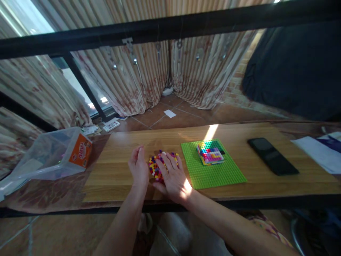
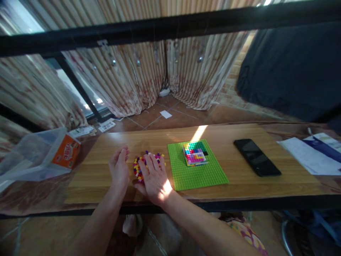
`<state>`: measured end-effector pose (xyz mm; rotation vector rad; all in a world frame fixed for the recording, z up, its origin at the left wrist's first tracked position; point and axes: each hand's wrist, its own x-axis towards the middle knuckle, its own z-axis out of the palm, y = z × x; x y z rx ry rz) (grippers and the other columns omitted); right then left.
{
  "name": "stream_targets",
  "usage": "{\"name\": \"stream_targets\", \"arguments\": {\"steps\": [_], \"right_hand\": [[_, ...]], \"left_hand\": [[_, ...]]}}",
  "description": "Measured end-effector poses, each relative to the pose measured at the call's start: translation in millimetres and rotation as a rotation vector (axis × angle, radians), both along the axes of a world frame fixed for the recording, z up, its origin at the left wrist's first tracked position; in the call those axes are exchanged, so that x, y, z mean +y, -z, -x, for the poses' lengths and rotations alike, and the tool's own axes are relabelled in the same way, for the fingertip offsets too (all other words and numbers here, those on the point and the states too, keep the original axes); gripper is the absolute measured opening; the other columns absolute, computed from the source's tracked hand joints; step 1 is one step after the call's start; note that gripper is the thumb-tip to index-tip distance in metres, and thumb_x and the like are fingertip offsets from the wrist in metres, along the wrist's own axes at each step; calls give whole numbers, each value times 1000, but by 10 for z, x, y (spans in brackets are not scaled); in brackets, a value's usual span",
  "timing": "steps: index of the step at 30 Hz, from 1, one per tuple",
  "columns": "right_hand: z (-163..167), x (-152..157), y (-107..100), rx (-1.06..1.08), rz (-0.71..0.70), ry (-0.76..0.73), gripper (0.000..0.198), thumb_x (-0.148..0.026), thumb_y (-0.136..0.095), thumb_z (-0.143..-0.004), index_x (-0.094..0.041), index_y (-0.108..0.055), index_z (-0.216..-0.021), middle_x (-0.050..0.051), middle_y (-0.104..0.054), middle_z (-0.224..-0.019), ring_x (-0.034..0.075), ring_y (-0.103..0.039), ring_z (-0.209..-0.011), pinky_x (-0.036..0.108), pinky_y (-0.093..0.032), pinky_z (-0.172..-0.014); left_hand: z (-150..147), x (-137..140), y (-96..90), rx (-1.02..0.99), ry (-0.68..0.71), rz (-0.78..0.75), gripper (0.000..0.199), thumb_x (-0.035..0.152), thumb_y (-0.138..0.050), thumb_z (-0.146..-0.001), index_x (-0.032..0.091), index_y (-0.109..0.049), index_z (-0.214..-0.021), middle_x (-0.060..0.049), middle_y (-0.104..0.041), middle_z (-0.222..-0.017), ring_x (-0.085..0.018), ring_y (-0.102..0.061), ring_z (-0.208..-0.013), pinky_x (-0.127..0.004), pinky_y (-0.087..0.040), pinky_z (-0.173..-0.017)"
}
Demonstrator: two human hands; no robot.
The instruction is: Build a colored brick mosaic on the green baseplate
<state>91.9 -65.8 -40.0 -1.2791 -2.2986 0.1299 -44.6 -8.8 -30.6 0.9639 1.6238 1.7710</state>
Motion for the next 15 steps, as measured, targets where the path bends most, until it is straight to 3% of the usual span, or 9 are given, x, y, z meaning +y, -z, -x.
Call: {"name": "stream_targets", "arguments": {"steps": [5,9,15], "right_hand": [[-103,-82,-143,62,-64,-40,71,-50,-59,-83,-15,-40,-142,18,-41,-146,33,-28,-138,58,-14,-112],[-302,-169,-324,148,-141,10,60,-42,-56,-87,-15,-44,-138,17,-45,-143,30,-35,-133,57,-21,-111],[-704,-437,-577,190,-135,8,50,-22,-53,-86,-20,-46,-135,12,-48,-140,27,-41,-129,54,-27,-110]], "left_hand": [[-11,-37,-77,162,9,-75,29,40,-55,-81,17,-66,-96,-5,-69,-95,-16,-62,-91,-32,-46,-92],[-105,-211,-177,381,54,-141,32,39,-53,-84,16,-64,-104,-10,-66,-106,-20,-61,-100,-36,-45,-95],[-685,-854,-374,538,245,-158,29,37,-51,-88,19,-65,-106,-10,-65,-112,-21,-60,-107,-39,-45,-99]]}}
